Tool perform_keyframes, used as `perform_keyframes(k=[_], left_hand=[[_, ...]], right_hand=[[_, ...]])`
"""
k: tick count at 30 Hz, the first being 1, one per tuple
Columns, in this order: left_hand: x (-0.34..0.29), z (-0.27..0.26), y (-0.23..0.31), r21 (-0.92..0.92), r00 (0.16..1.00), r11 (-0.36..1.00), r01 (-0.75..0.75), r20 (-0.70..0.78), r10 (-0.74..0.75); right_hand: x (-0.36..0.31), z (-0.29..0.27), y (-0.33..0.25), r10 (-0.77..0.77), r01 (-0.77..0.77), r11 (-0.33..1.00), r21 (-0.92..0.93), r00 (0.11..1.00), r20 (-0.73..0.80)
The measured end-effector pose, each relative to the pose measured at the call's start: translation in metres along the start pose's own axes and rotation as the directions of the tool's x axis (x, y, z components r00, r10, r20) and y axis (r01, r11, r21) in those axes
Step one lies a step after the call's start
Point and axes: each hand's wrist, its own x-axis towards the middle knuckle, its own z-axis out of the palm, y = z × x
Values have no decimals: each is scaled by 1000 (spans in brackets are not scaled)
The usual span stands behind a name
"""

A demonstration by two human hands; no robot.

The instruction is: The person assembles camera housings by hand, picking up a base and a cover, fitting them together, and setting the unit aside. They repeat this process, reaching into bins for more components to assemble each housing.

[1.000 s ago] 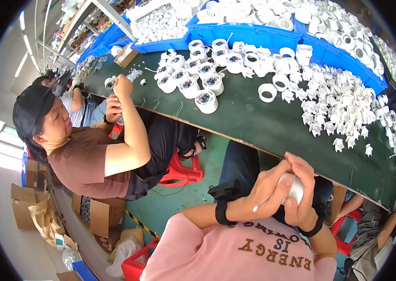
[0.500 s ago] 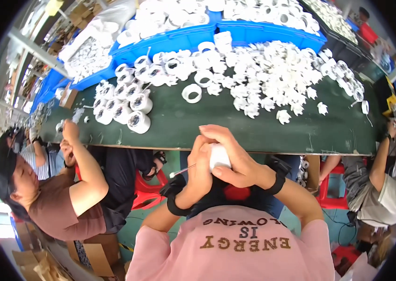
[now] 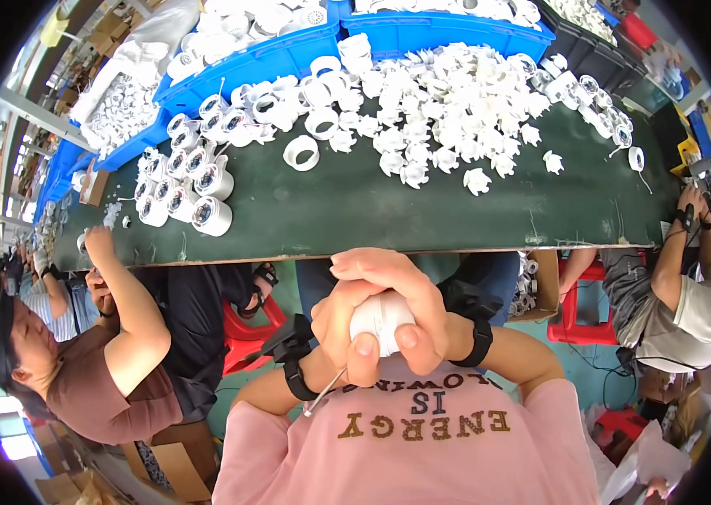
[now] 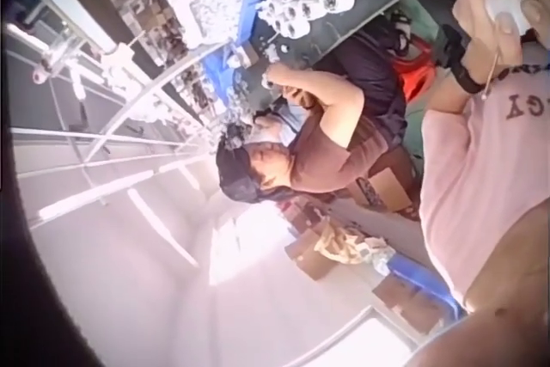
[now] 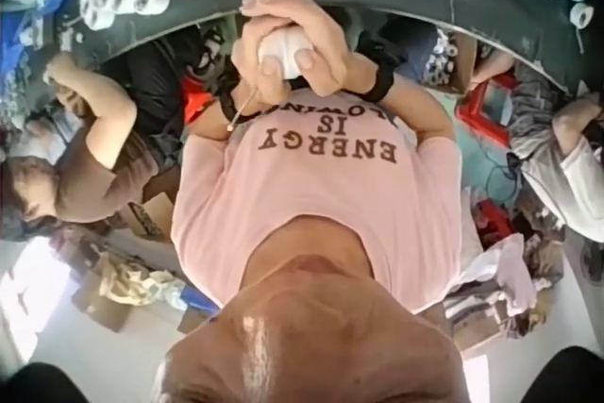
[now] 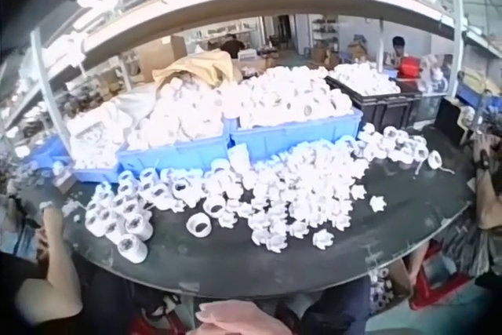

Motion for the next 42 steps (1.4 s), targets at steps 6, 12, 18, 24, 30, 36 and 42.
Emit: perform_keyframes(k=[6, 12, 18, 24, 30, 36, 42], left_hand=[[12, 6, -1, 14, 994, 999, -50, -94, 51], [67, -9, -45, -166, 748, 738, 654, -3, -664], [56, 13, -35, 166, 829, 986, 29, 547, -117], [214, -86, -159, 651, 998, 759, -11, -41, 50], [348, -156, -224, 787, 865, 376, 489, -495, -88], [363, -178, -246, 793, 837, 318, 520, -400, -373], [337, -119, -199, 424, 940, 853, 305, -278, -198]], right_hand=[[6, -11, 1, 167, -163, 984, -68, 985, 51], [-6, -22, -8, 601, -615, 648, -450, 776, -194], [-33, -33, 19, 354, -556, 635, -536, 827, -437], [-42, -50, 30, 352, -499, 638, -587, 866, -354], [-66, -51, 39, 379, -586, 625, -516, 805, -456], [-70, -55, 48, 308, -443, 695, -566, 895, -322], [-61, -57, 31, 330, -513, 441, -737, 856, -398]])
